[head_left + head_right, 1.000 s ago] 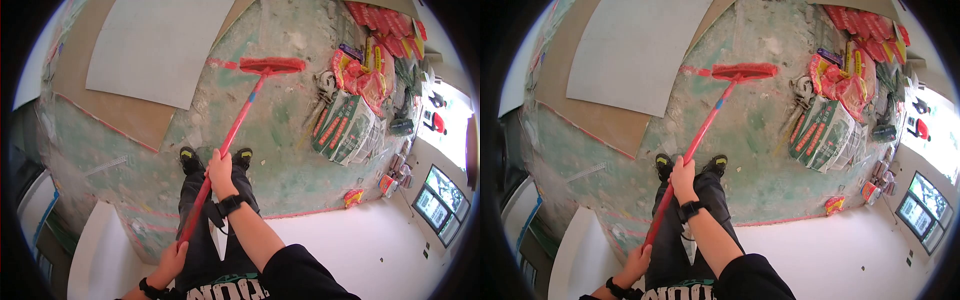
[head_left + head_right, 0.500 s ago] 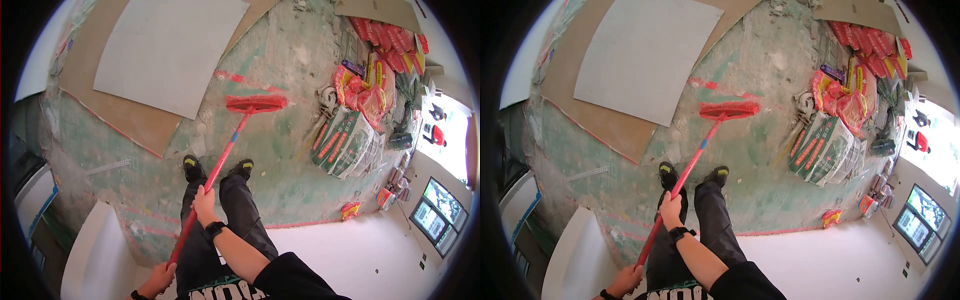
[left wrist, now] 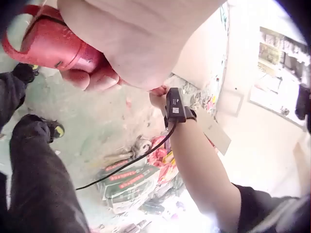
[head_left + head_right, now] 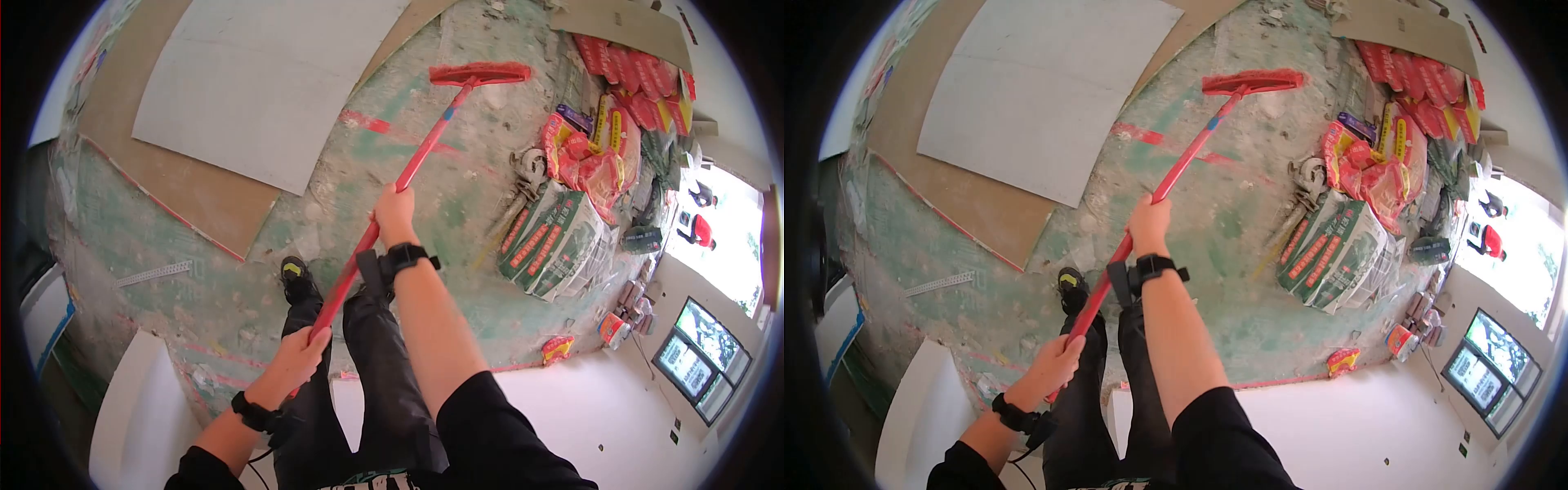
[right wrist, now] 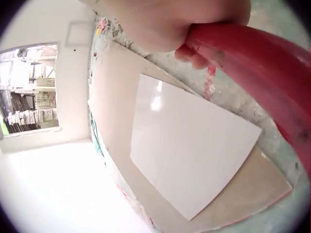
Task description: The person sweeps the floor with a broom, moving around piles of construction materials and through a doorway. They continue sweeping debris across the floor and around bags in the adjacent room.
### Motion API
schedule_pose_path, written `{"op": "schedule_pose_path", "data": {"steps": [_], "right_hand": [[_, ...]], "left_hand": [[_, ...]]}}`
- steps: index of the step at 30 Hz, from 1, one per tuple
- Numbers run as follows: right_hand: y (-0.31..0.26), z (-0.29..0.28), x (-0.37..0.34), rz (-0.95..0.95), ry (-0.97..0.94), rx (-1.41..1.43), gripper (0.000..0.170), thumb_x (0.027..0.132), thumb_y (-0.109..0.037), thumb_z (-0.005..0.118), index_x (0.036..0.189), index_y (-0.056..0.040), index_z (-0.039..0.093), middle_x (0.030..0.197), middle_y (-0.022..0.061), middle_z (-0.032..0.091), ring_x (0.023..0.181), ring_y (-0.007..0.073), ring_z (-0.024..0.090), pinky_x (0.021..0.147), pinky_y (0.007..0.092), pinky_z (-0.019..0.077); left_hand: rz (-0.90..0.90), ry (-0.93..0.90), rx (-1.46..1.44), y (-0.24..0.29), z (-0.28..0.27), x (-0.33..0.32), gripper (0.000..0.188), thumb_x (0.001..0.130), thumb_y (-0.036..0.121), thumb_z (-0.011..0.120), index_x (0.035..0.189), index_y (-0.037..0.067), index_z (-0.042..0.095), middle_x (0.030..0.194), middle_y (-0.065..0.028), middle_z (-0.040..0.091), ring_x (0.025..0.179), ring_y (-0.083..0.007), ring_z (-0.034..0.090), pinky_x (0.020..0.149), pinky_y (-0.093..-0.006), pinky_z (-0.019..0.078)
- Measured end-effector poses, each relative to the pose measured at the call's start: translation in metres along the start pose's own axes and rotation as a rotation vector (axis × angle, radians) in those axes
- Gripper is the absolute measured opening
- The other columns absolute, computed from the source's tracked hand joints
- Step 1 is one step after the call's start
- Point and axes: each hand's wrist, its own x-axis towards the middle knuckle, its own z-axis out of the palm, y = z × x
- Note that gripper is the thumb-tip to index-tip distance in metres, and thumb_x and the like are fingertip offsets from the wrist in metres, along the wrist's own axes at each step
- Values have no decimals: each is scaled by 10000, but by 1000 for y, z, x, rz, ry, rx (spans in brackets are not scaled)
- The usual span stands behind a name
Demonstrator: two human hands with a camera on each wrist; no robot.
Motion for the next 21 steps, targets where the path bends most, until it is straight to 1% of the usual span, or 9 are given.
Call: {"op": "schedule_pose_path", "data": {"steps": [1,3,4,6,10,14,17,19,21], "right_hand": [[-5,6,6,38,13,-41,272,848,-233,458,915,24,405,669,180,549,483,297,562,459,392,464],[25,21,16,-30,83,-160,275,844,-234,458,916,29,416,720,216,559,564,351,569,520,421,467],[33,25,5,-93,166,-278,279,840,-234,459,916,33,426,771,252,569,645,405,575,580,450,471],[40,31,-37,-143,215,-400,277,833,-236,458,907,30,437,818,293,559,757,463,539,651,483,450],[74,41,-129,-32,146,-434,252,837,-225,454,890,20,421,762,279,561,732,436,554,630,492,449],[106,42,-221,191,37,-390,267,831,-243,467,896,11,413,770,286,556,687,451,547,612,487,450],[121,41,-250,266,-61,-287,273,837,-255,467,909,1,406,762,274,561,704,435,554,622,482,450],[126,31,-245,332,-144,-138,282,842,-266,471,915,-3,401,778,278,563,767,438,545,657,480,439],[124,5,-228,185,-59,-155,307,845,-284,479,898,8,399,732,251,563,683,409,568,598,453,453]], "left_hand": [[0,7,-7,-4,-1,7,348,848,344,506,781,3,521,565,-58,495,489,-154,472,464,-312,383],[263,89,221,-21,2,12,337,842,371,511,795,38,512,546,-5,463,434,-106,446,399,-259,369],[243,85,220,-31,2,2,337,842,371,511,795,38,512,546,-5,463,434,-106,446,399,-259,369],[-3,41,64,-44,-7,-14,311,838,376,516,780,72,491,534,21,435,403,-69,420,360,-227,348],[-167,-26,-102,-109,-22,-72,282,850,318,511,701,86,456,499,15,430,384,-79,425,361,-236,343],[-283,50,-69,-172,-47,-149,284,851,282,508,677,61,473,484,7,436,375,-92,432,357,-245,341],[-276,133,275,-166,-54,-187,270,853,307,497,755,55,500,525,-3,452,437,-106,437,396,-269,346],[-244,145,264,-151,-44,-192,261,856,314,489,798,61,514,521,15,447,415,-75,416,372,-243,333],[-194,167,320,-130,-20,-187,332,864,351,461,773,39,530,520,-19,455,446,-129,428,414,-289,355]]}}
